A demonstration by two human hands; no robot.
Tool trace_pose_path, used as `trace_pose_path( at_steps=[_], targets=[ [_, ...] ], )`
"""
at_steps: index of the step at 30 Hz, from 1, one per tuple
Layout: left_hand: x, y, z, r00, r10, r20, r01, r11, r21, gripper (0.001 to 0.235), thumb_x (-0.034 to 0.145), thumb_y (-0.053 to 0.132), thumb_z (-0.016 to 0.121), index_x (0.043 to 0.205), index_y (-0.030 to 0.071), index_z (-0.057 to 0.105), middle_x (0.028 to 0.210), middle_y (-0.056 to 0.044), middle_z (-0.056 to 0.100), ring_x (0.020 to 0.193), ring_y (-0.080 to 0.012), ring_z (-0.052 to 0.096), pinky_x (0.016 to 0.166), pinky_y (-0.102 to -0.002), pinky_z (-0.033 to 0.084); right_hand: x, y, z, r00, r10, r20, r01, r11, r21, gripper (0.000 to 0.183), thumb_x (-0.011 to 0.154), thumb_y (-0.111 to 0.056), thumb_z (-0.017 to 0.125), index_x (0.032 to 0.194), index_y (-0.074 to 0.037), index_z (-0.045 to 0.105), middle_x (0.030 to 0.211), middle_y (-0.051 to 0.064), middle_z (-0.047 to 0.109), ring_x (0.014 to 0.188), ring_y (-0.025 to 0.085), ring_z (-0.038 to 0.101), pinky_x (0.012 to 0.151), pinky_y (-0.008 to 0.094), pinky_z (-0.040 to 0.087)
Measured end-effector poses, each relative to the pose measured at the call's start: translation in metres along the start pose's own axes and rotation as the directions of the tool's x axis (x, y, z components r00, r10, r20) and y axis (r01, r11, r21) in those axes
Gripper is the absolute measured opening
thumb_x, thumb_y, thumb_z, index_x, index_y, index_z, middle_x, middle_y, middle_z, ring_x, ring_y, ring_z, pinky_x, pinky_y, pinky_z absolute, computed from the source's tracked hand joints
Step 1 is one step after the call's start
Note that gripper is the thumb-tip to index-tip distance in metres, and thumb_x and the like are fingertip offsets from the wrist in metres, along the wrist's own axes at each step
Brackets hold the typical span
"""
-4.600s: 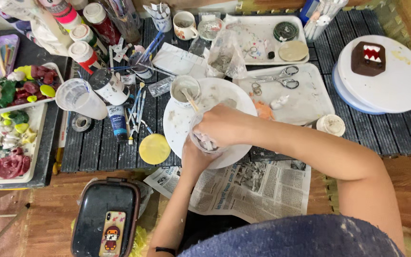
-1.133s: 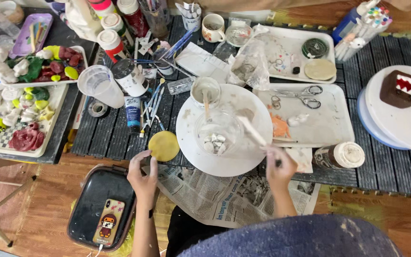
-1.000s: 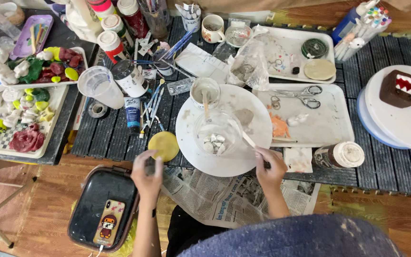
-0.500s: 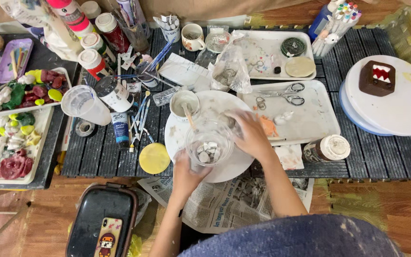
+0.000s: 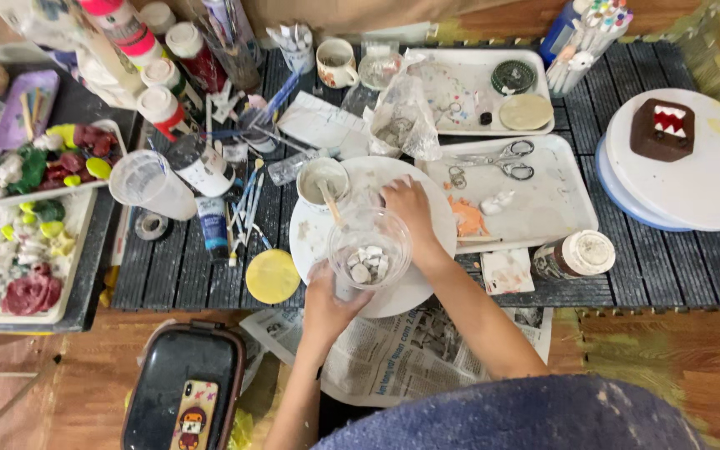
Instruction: The person kneads and shapes a piece of clay on a white plate, then places it into a clear plastic container. They repeat this process with additional pieces of clay, organizing them in the container.
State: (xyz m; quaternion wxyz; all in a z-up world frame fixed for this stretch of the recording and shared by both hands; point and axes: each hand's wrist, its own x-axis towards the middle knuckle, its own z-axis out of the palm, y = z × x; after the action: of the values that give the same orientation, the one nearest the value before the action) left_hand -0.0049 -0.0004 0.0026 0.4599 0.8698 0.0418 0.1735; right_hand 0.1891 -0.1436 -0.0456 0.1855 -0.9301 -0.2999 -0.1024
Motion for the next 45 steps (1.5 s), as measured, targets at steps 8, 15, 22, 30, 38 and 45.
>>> trace_pose_path(
  at_steps=[8,15,22,30,38,45],
  targets=[
    [0.0,-0.003,-0.023,0.995,-0.032,0.098,0.04,0.996,-0.086,0.085,0.057,0.028,0.096,0.129,0.002,0.06,0.131,-0.019,0.065,0.121,-0.0316,0.064,0.102,-0.04,0.049,0.027,-0.01,-0.003,0.953,0.21,-0.218,-0.205,0.978,0.046,0.041,0.094,-0.038,0.065,0.074,-0.005,0.075,0.067,0.021,0.068,0.061,0.041,0.067,0.059,0.051,0.054],
    [-0.004,-0.079,-0.091,0.942,-0.155,-0.298,0.188,0.978,0.085,0.051,0.087,0.026,0.08,0.131,0.004,0.065,0.124,-0.01,0.07,0.116,-0.0255,0.066,0.104,-0.041,0.05,0.033,-0.004,-0.015,0.965,0.232,-0.125,-0.233,0.973,0.009,0.048,0.095,-0.042,0.064,0.069,-0.003,0.074,0.067,0.023,0.068,0.064,0.041,0.068,0.062,0.051,0.055],
    [0.029,-0.145,-0.136,0.937,-0.006,-0.348,0.271,0.643,0.717,0.036,0.081,0.041,0.081,0.103,0.013,0.077,0.114,-0.011,0.073,0.1,-0.0328,0.067,0.084,-0.05,0.05,0.055,-0.015,-0.019,0.962,0.272,-0.036,-0.273,0.962,-0.005,0.044,0.092,-0.041,0.064,0.07,-0.004,0.076,0.068,0.024,0.069,0.066,0.043,0.068,0.066,0.052,0.056],
    [0.057,-0.187,-0.144,0.919,-0.237,-0.315,0.342,0.876,0.339,0.055,0.086,0.047,0.079,0.116,0.002,0.069,0.096,-0.016,0.073,0.084,-0.0334,0.071,0.077,-0.045,0.056,0.06,-0.022,-0.022,0.979,0.178,-0.099,-0.173,0.983,0.06,0.04,0.087,-0.041,0.068,0.067,-0.007,0.076,0.064,0.021,0.066,0.063,0.042,0.066,0.065,0.052,0.054],
    [0.052,-0.214,-0.155,0.892,-0.035,-0.451,0.313,0.767,0.559,0.046,0.094,0.041,0.085,0.115,0.003,0.069,0.112,-0.018,0.075,0.103,-0.0338,0.071,0.087,-0.047,0.055,0.056,-0.018,-0.026,0.981,0.195,0.0,-0.195,0.978,0.072,0.039,0.09,-0.042,0.067,0.069,-0.011,0.077,0.065,0.02,0.067,0.065,0.042,0.066,0.068,0.052,0.054],
    [0.127,-0.25,-0.215,0.823,-0.193,-0.534,0.26,0.964,0.053,0.098,0.07,0.033,0.096,0.142,-0.002,0.04,0.131,-0.02,0.064,0.117,-0.0309,0.065,0.095,-0.04,0.054,0.056,-0.022,-0.031,0.99,0.122,-0.066,-0.112,0.985,0.131,0.029,0.091,-0.036,0.066,0.085,-0.01,0.077,0.076,0.017,0.072,0.072,0.04,0.067,0.071,0.051,0.053]
  ],
)
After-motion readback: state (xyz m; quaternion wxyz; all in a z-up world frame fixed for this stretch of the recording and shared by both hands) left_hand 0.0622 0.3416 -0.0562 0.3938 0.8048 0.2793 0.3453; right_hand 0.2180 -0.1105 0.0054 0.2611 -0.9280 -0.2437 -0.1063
